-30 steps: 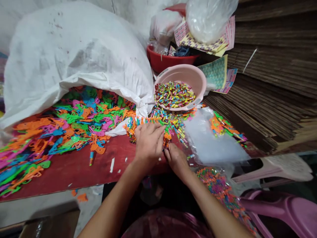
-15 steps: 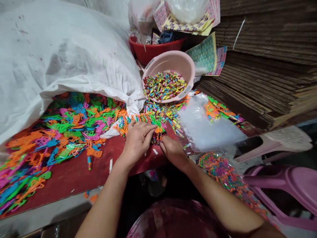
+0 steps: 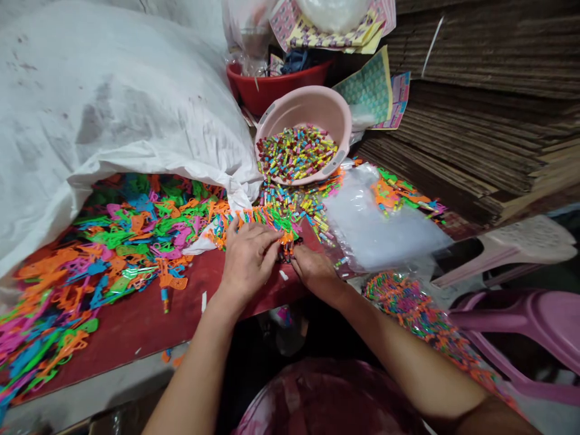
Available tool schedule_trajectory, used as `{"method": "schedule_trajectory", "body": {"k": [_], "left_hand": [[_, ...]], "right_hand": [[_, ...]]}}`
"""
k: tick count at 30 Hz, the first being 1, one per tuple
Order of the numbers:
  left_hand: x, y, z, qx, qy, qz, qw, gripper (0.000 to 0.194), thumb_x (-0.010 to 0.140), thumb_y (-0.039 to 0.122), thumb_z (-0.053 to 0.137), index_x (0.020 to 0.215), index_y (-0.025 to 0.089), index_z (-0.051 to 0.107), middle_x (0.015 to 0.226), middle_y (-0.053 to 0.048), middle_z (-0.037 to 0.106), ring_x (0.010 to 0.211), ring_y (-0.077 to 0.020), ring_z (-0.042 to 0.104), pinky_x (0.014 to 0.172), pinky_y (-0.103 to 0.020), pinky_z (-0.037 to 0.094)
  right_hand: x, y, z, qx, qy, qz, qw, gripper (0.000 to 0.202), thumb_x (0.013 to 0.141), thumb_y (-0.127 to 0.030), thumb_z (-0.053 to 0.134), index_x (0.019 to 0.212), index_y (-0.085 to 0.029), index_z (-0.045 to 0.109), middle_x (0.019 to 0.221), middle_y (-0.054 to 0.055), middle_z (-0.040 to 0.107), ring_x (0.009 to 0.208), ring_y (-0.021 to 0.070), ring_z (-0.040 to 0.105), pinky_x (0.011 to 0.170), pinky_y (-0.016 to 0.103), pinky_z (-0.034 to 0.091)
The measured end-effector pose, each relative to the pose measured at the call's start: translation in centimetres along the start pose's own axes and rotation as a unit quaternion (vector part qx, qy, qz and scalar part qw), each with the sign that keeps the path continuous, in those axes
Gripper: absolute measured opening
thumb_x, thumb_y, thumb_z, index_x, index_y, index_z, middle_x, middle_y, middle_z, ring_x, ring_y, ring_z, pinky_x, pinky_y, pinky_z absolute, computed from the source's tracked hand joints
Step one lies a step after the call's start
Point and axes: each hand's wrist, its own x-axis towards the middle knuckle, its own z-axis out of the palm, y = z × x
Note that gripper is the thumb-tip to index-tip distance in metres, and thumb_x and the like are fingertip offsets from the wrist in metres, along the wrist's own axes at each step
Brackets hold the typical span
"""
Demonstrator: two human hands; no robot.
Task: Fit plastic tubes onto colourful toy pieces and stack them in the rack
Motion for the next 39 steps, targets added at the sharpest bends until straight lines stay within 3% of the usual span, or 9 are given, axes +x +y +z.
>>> {"method": "schedule_trajectory", "body": {"k": [10,14,18,21,25,28,32,36,39], "left_hand": [[-0.3,-0.3,0.5,-0.013,-0.003,-0.007,1.0,0.019,0.094,0.029,0.053,0.103,0.025,0.069,0.102,-0.002,0.074,0.1,-0.0205,0.065,0.113,-0.052,0.026],[-0.8,-0.5,1.2,-0.007,0.031,-0.009,0.999,0.02,0.095,0.027,0.051,0.107,0.025,0.067,0.103,-0.003,0.074,0.097,-0.0211,0.067,0.112,-0.054,0.027],[-1.6,-0.5,1.8,-0.006,0.068,0.004,0.998,0.025,0.094,0.026,0.053,0.117,0.028,0.063,0.108,-0.003,0.073,0.099,-0.0217,0.067,0.114,-0.056,0.025],[-2.4,0.0,2.2,0.004,0.124,0.004,0.992,0.036,0.091,0.023,0.057,0.127,0.026,0.058,0.12,-0.008,0.068,0.112,-0.0244,0.063,0.116,-0.055,0.025],[-4.4,1.8,3.9,0.04,0.22,-0.001,0.975,0.049,0.085,0.017,0.065,0.132,0.025,0.054,0.115,-0.01,0.067,0.106,-0.0255,0.062,0.097,-0.044,0.044],[-5.9,3.2,6.8,0.024,0.145,0.033,0.989,0.041,0.085,0.015,0.064,0.125,0.026,0.057,0.099,-0.007,0.07,0.086,-0.0215,0.063,0.079,-0.036,0.048],[-6.8,3.4,10.1,0.011,0.046,0.0,0.999,0.035,0.091,0.017,0.056,0.126,0.022,0.057,0.098,-0.009,0.068,0.087,-0.0209,0.063,0.076,-0.034,0.051],[-7.8,2.2,10.4,0.043,0.014,-0.028,0.999,0.028,0.091,0.022,0.056,0.119,0.02,0.064,0.099,-0.01,0.067,0.086,-0.022,0.062,0.074,-0.036,0.051],[-8.6,1.8,9.8,0.013,0.031,-0.05,0.998,0.024,0.091,0.021,0.058,0.113,0.022,0.067,0.1,-0.009,0.067,0.088,-0.0218,0.062,0.075,-0.036,0.052]], "right_hand": [[0.3,0.1,0.3,0.041,0.026,-0.02,0.999,0.022,0.099,-0.025,0.041,0.11,-0.018,0.059,0.105,0.009,0.067,0.09,0.0208,0.063,0.077,0.03,0.043],[-0.8,1.2,-0.7,0.087,0.035,-0.046,0.995,0.019,0.091,-0.018,0.052,0.107,-0.018,0.062,0.106,0.008,0.067,0.093,0.0193,0.063,0.08,0.029,0.045],[-1.7,6.6,-4.1,0.102,0.104,-0.004,0.989,0.023,0.094,-0.019,0.049,0.11,-0.021,0.065,0.108,0.005,0.07,0.102,0.0168,0.062,0.088,0.027,0.045],[-1.2,12.8,-7.3,-0.021,0.129,0.209,0.969,0.022,0.096,-0.025,0.048,0.102,-0.023,0.068,0.106,0.002,0.071,0.098,0.0141,0.064,0.083,0.023,0.044],[0.9,20.1,-9.3,-0.084,0.143,0.339,0.926,0.031,0.096,-0.03,0.045,0.109,-0.011,0.067,0.115,0.018,0.066,0.099,0.0239,0.065,0.077,0.031,0.045],[2.4,22.8,-8.7,-0.097,0.118,0.374,0.915,0.031,0.092,-0.03,0.052,0.109,-0.009,0.067,0.114,0.022,0.066,0.097,0.0257,0.066,0.075,0.031,0.044],[3.5,23.8,-7.8,-0.102,0.104,0.383,0.912,0.035,0.093,-0.028,0.05,0.117,-0.008,0.065,0.117,0.022,0.065,0.102,0.0267,0.064,0.078,0.032,0.044],[3.5,24.0,-8.6,-0.1,0.095,0.378,0.916,0.031,0.091,-0.03,0.053,0.108,-0.01,0.069,0.114,0.021,0.066,0.101,0.0261,0.063,0.077,0.032,0.042],[2.3,22.7,-9.3,-0.084,0.105,0.35,0.927,0.023,0.087,-0.032,0.058,0.092,-0.014,0.072,0.098,0.013,0.071,0.092,0.022,0.063,0.07,0.028,0.041]]}}
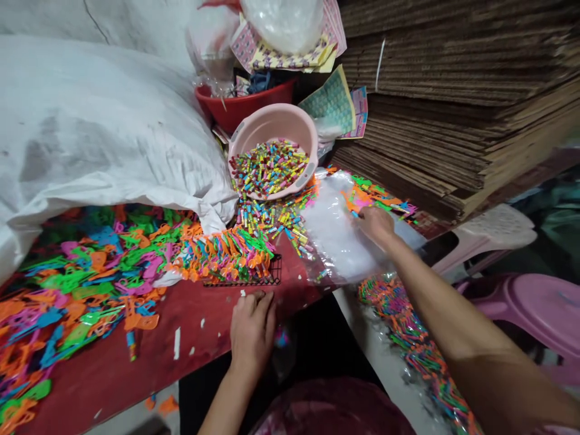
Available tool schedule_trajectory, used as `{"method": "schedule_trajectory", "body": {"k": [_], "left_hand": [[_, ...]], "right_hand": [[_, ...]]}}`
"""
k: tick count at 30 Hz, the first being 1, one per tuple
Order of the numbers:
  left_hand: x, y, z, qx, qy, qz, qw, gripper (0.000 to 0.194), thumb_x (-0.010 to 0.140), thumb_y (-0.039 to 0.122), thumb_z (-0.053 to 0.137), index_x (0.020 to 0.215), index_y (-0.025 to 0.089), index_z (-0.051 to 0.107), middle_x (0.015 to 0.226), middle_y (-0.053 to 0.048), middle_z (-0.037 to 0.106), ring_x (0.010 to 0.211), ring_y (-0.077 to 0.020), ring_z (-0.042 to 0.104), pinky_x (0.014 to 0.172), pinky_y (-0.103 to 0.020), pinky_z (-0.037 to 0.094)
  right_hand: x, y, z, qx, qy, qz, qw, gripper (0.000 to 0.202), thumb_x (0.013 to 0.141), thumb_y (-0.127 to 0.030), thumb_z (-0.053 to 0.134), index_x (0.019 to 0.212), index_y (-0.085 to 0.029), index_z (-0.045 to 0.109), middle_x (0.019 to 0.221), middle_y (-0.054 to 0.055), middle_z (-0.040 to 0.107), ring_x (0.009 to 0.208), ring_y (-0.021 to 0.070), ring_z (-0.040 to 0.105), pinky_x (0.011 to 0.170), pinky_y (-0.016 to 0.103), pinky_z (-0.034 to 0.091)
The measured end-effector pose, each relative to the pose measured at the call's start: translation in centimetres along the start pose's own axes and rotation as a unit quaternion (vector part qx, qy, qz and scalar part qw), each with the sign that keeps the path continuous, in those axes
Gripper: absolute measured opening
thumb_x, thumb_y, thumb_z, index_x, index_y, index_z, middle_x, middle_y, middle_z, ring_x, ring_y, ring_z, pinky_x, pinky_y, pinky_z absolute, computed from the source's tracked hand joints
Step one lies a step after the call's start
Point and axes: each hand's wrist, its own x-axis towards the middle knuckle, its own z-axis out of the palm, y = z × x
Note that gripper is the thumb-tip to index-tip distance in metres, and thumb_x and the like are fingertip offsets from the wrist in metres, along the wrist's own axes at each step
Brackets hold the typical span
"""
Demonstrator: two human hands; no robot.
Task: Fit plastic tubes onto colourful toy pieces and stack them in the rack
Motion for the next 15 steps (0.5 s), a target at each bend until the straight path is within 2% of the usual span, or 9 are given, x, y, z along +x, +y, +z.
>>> {"method": "schedule_trajectory", "body": {"k": [1,2,3,5,7,9,11,13,15], "left_hand": [[-0.2,0.1,-0.2,-0.026,0.012,-0.009,1.0,0.025,0.091,0.02,0.057,0.114,0.023,0.067,0.099,-0.008,0.067,0.089,-0.0214,0.062,0.076,-0.035,0.052],[-0.2,0.4,-0.4,-0.06,0.022,-0.019,0.998,0.026,0.091,0.02,0.057,0.116,0.024,0.066,0.099,-0.008,0.067,0.09,-0.021,0.062,0.077,-0.035,0.052],[-0.1,0.8,-0.6,-0.101,0.029,-0.03,0.994,0.027,0.092,0.02,0.056,0.117,0.024,0.065,0.099,-0.007,0.067,0.091,-0.0205,0.063,0.079,-0.035,0.052],[0.4,2.2,-0.9,-0.194,0.026,-0.062,0.979,0.027,0.093,0.021,0.054,0.118,0.025,0.065,0.1,-0.007,0.067,0.094,-0.0195,0.063,0.083,-0.034,0.052],[1.3,3.9,-1.1,-0.29,0.005,-0.118,0.95,0.027,0.093,0.025,0.056,0.118,0.025,0.064,0.103,-0.007,0.067,0.095,-0.0187,0.063,0.084,-0.032,0.051],[2.3,5.5,-1.3,-0.403,-0.002,-0.204,0.892,0.029,0.091,0.031,0.06,0.119,0.025,0.063,0.104,-0.006,0.067,0.093,-0.0172,0.064,0.082,-0.03,0.051],[2.9,6.7,-1.5,-0.525,-0.012,-0.289,0.801,0.033,0.087,0.036,0.066,0.118,0.023,0.062,0.1,-0.004,0.067,0.086,-0.0154,0.064,0.075,-0.026,0.051],[3.2,7.3,-1.7,-0.605,-0.029,-0.345,0.717,0.03,0.084,0.038,0.069,0.107,0.02,0.063,0.082,0.0,0.065,0.071,-0.0116,0.061,0.065,-0.022,0.047],[3.2,7.4,-1.9,-0.65,-0.043,-0.367,0.664,0.024,0.084,0.04,0.07,0.091,0.018,0.062,0.064,0.004,0.056,0.057,-0.0088,0.054,0.057,-0.021,0.043]], "right_hand": [[-1.1,-0.3,-0.3,0.035,-0.001,-0.021,0.999,0.022,0.086,-0.033,0.058,0.088,-0.015,0.071,0.092,0.009,0.071,0.086,0.0195,0.062,0.068,0.026,0.04],[-2.4,-0.8,-0.5,0.114,-0.008,-0.054,0.992,0.024,0.086,-0.035,0.058,0.082,-0.015,0.069,0.082,0.006,0.069,0.078,0.0172,0.06,0.064,0.025,0.038],[-4.0,-1.4,-0.7,0.223,-0.034,-0.088,0.97,0.027,0.086,-0.039,0.057,0.077,-0.015,0.067,0.073,0.004,0.065,0.07,0.0151,0.057,0.061,0.024,0.037],[-7.8,-2.9,-0.8,0.409,-0.145,-0.145,0.889,0.03,0.082,-0.046,0.063,0.077,-0.016,0.064,0.065,-0.002,0.057,0.058,0.0108,0.048,0.055,0.023,0.035],[-11.6,-4.5,-0.8,0.511,-0.268,-0.162,0.801,0.033,0.081,-0.049,0.067,0.083,-0.017,0.064,0.061,-0.005,0.053,0.053,0.0085,0.044,0.052,0.021,0.033],[-14.9,-5.8,-0.7,0.565,-0.345,-0.16,0.732,0.032,0.082,-0.049,0.068,0.088,-0.017,0.063,0.062,-0.005,0.053,0.053,0.0082,0.046,0.05,0.02,0.035],[-17.1,-6.6,-0.6,0.584,-0.408,-0.175,0.679,0.032,0.083,-0.048,0.067,0.09,-0.017,0.064,0.068,-0.003,0.057,0.056,0.0085,0.05,0.051,0.019,0.038],[-18.5,-7.1,-0.4,0.59,-0.457,-0.197,0.636,0.033,0.084,-0.048,0.067,0.092,-0.016,0.064,0.075,-0.001,0.06,0.06,0.0088,0.054,0.052,0.02,0.042],[-19.3,-7.4,-0.2,0.594,-0.484,-0.21,0.608,0.034,0.085,-0.048,0.067,0.091,-0.015,0.064,0.078,0.0,0.062,0.06,0.0089,0.056,0.053,0.02,0.043]]}}
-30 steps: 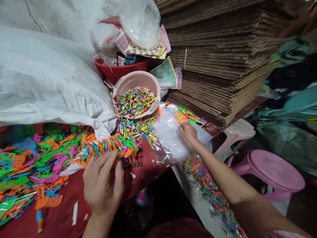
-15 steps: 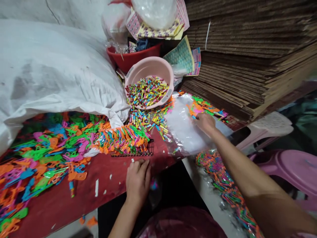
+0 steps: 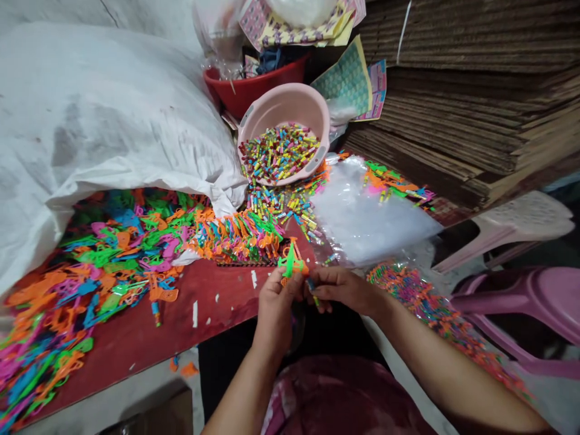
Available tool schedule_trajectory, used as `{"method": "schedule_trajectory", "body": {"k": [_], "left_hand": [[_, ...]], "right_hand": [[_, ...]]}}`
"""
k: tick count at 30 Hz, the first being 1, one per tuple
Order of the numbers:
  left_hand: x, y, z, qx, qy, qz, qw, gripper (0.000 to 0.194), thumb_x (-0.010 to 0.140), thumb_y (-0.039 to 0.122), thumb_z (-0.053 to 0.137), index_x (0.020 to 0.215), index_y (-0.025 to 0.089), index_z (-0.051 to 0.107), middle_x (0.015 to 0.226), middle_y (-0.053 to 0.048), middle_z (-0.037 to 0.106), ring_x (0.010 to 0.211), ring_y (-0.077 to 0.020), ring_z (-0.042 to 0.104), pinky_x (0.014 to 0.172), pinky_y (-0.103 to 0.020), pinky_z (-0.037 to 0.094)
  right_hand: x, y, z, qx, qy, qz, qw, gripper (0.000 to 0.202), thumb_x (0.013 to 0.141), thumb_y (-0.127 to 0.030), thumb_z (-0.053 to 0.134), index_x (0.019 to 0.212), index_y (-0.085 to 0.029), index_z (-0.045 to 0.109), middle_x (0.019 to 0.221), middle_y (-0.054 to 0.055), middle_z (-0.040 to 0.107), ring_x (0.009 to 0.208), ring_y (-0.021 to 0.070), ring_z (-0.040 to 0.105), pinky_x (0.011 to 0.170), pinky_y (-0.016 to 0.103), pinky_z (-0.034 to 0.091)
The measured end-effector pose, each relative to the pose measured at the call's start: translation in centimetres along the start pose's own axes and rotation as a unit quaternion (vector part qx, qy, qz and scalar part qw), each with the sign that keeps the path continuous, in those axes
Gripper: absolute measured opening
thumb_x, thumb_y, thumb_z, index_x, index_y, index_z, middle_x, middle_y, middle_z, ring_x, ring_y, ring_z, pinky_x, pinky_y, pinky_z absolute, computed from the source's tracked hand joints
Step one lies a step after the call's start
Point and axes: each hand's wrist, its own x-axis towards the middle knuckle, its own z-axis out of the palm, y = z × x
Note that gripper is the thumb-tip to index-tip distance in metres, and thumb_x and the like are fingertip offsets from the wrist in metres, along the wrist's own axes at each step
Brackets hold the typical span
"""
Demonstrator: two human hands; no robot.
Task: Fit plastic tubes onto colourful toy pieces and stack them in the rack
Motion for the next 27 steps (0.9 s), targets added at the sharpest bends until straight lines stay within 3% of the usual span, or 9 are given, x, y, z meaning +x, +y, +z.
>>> {"method": "schedule_trajectory", "body": {"k": [3,8,12,17,22,27], "left_hand": [[0.0,-0.1,-0.5,-0.031,-0.001,-0.013,0.999,0.025,0.082,0.039,0.072,0.077,0.017,0.06,0.058,0.006,0.05,0.051,-0.0071,0.047,0.051,-0.02,0.038],[0.2,-0.5,-1.0,-0.022,0.016,-0.024,0.999,0.023,0.078,0.036,0.076,0.079,0.016,0.064,0.061,0.005,0.054,0.051,-0.0062,0.047,0.052,-0.019,0.037],[0.3,-0.6,-1.4,-0.002,0.015,-0.023,1.0,0.027,0.076,0.038,0.077,0.072,0.015,0.062,0.059,0.005,0.053,0.052,-0.0069,0.047,0.054,-0.02,0.038],[0.3,-0.5,-2.2,0.01,-0.017,-0.03,0.999,0.032,0.078,0.039,0.075,0.067,0.015,0.057,0.058,0.004,0.05,0.055,-0.0074,0.047,0.058,-0.021,0.04],[-0.2,-0.2,-2.7,0.028,-0.026,-0.025,0.999,0.029,0.079,0.036,0.075,0.068,0.015,0.059,0.059,0.003,0.052,0.059,-0.008,0.049,0.062,-0.022,0.043],[-0.5,1.2,-2.4,0.039,0.025,0.001,0.999,0.025,0.074,0.034,0.079,0.079,0.015,0.065,0.066,0.004,0.056,0.057,-0.005,0.048,0.058,-0.018,0.042]], "right_hand": [[0.0,0.6,0.8,0.009,0.015,-0.004,1.0,0.034,0.086,-0.049,0.065,0.085,-0.015,0.063,0.071,-0.001,0.061,0.053,0.0071,0.052,0.049,0.019,0.041],[-0.1,1.6,2.1,0.021,0.07,-0.001,0.997,0.037,0.087,-0.05,0.064,0.076,-0.015,0.063,0.055,-0.004,0.056,0.043,0.0068,0.047,0.043,0.019,0.036],[-0.1,2.0,2.5,0.038,0.09,-0.01,0.995,0.037,0.085,-0.05,0.065,0.075,-0.014,0.063,0.063,-0.002,0.059,0.043,0.0049,0.045,0.042,0.018,0.034],[-0.1,2.1,2.8,0.045,0.078,-0.033,0.995,0.034,0.088,-0.047,0.064,0.09,-0.014,0.069,0.069,-0.002,0.061,0.045,0.0033,0.041,0.041,0.017,0.03],[0.0,2.4,3.3,0.055,0.073,-0.063,0.994,0.031,0.089,-0.043,0.065,0.091,-0.013,0.07,0.069,-0.002,0.061,0.047,0.0032,0.041,0.044,0.017,0.03],[1.0,2.4,3.4,0.051,0.073,-0.084,0.992,0.029,0.087,-0.043,0.065,0.084,-0.015,0.068,0.066,-0.003,0.059,0.048,0.0052,0.044,0.046,0.019,0.033]]}}
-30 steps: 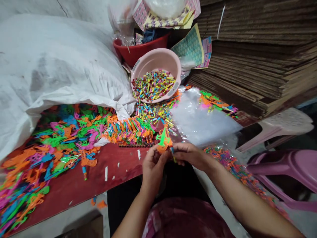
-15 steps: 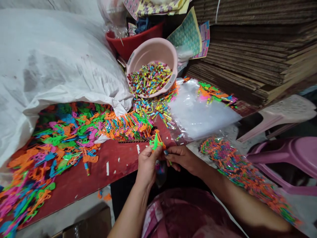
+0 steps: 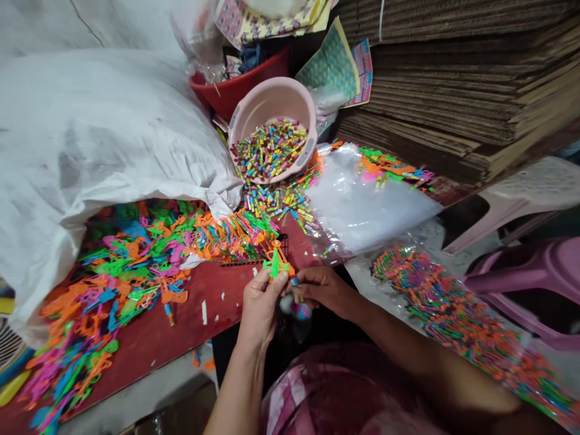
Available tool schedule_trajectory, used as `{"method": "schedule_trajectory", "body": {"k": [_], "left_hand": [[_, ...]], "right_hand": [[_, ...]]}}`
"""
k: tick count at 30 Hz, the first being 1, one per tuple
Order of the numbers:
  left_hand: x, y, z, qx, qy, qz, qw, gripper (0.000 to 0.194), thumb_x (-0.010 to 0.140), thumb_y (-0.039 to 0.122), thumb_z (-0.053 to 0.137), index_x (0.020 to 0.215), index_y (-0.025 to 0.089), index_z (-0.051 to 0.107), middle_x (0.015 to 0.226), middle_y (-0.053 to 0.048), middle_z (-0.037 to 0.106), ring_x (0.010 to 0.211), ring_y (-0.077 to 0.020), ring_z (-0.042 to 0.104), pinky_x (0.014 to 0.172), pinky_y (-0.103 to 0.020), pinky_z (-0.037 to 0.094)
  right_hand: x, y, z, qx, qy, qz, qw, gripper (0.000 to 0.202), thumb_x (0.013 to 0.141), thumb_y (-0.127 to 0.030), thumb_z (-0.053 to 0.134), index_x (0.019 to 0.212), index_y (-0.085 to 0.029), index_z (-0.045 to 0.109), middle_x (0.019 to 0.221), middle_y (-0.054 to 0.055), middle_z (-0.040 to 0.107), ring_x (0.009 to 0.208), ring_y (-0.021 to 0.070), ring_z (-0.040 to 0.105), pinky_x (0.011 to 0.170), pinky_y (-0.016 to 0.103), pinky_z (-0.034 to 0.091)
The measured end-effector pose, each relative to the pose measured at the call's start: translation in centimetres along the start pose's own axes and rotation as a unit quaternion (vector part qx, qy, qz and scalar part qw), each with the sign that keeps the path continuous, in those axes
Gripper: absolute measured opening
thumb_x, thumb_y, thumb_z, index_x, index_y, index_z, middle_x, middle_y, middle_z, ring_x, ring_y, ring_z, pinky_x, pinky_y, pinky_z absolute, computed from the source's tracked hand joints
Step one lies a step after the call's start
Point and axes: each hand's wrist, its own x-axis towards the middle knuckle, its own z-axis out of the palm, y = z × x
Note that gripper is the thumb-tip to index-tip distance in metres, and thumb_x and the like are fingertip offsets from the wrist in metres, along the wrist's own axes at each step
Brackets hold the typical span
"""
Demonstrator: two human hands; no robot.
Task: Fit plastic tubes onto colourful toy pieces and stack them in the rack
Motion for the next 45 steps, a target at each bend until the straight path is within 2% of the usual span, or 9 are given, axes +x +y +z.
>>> {"method": "schedule_trajectory", "body": {"k": [6,11,19,24,27,29,33,38,45], "left_hand": [[-0.7,0.3,-0.3,-0.003,0.094,0.063,0.994,0.05,0.068,0.034,0.084,0.111,0.02,0.064,0.093,-0.001,0.067,0.081,-0.0104,0.063,0.077,-0.022,0.05],[-2.3,-1.6,0.4,-0.024,0.196,0.108,0.974,0.054,0.064,0.033,0.087,0.11,0.021,0.061,0.095,-0.001,0.068,0.085,-0.0102,0.065,0.08,-0.022,0.05],[-3.2,-3.0,1.3,-0.006,0.14,0.089,0.986,0.028,0.073,0.032,0.081,0.095,0.018,0.069,0.087,0.001,0.07,0.081,-0.0099,0.063,0.08,-0.021,0.047],[-3.1,-2.4,0.6,0.004,0.094,0.081,0.992,0.022,0.082,0.033,0.072,0.096,0.017,0.07,0.091,-0.002,0.071,0.085,-0.0122,0.064,0.084,-0.025,0.048],[-3.3,-1.7,0.6,0.026,0.042,0.063,0.997,0.024,0.085,0.036,0.069,0.097,0.015,0.07,0.089,-0.004,0.071,0.081,-0.013,0.063,0.082,-0.025,0.048],[-3.5,-1.4,0.9,0.047,0.006,0.045,0.998,0.027,0.086,0.039,0.067,0.098,0.014,0.069,0.087,-0.005,0.071,0.078,-0.0132,0.063,0.077,-0.025,0.048],[-3.7,-1.4,1.9,0.048,-0.047,0.007,0.998,0.033,0.085,0.042,0.067,0.103,0.015,0.068,0.084,-0.004,0.068,0.073,-0.0131,0.063,0.071,-0.024,0.048],[-3.6,-1.4,1.9,0.049,-0.035,0.004,0.998,0.038,0.082,0.042,0.071,0.109,0.016,0.069,0.081,-0.002,0.066,0.067,-0.0094,0.059,0.065,-0.021,0.046],[-3.4,-1.6,1.1,0.089,0.014,0.002,0.996,0.037,0.078,0.041,0.073,0.104,0.015,0.073,0.079,-0.005,0.071,0.063,-0.0105,0.06,0.063,-0.022,0.046]], "right_hand": [[1.2,-0.9,1.3,-0.127,0.062,-0.039,0.989,0.023,0.088,-0.039,0.061,0.079,-0.017,0.065,0.053,-0.006,0.052,0.047,0.0078,0.045,0.047,0.02,0.033],[1.4,-1.1,2.8,-0.287,0.173,-0.134,0.933,0.009,0.08,-0.025,0.064,0.074,-0.018,0.063,0.064,-0.004,0.058,0.055,0.0085,0.048,0.053,0.021,0.034],[0.3,0.8,3.4,-0.528,0.232,-0.212,0.789,0.016,0.092,-0.027,0.053,0.083,-0.018,0.063,0.076,0.003,0.06,0.068,0.0157,0.057,0.06,0.026,0.037],[-1.4,-0.2,2.8,-0.442,0.175,-0.209,0.855,0.009,0.09,-0.027,0.059,0.092,-0.02,0.064,0.078,0.001,0.06,0.066,0.0128,0.056,0.06,0.024,0.041],[-1.4,-2.1,1.0,-0.348,0.25,-0.179,0.886,0.013,0.086,-0.032,0.065,0.092,-0.021,0.064,0.076,-0.001,0.057,0.063,0.0109,0.052,0.059,0.023,0.042],[-0.9,-3.4,-0.2,-0.264,0.265,-0.15,0.915,0.033,0.079,-0.036,0.071,0.107,-0.021,0.062,0.085,0.0,0.059,0.068,0.0115,0.053,0.06,0.023,0.044],[-0.2,-4.9,-1.1,-0.076,0.124,-0.036,0.989,0.042,0.078,-0.041,0.072,0.113,-0.02,0.062,0.09,0.002,0.065,0.075,0.0138,0.059,0.067,0.025,0.048],[-0.3,-4.7,0.1,-0.03,0.127,-0.014,0.991,0.024,0.078,-0.039,0.073,0.085,-0.016,0.068,0.072,-0.001,0.064,0.062,0.0111,0.054,0.059,0.023,0.043],[0.3,-3.2,0.8,-0.037,0.186,-0.04,0.981,0.024,0.078,-0.041,0.071,0.085,-0.018,0.068,0.074,0.0,0.065,0.064,0.0126,0.054,0.06,0.024,0.044]]}}
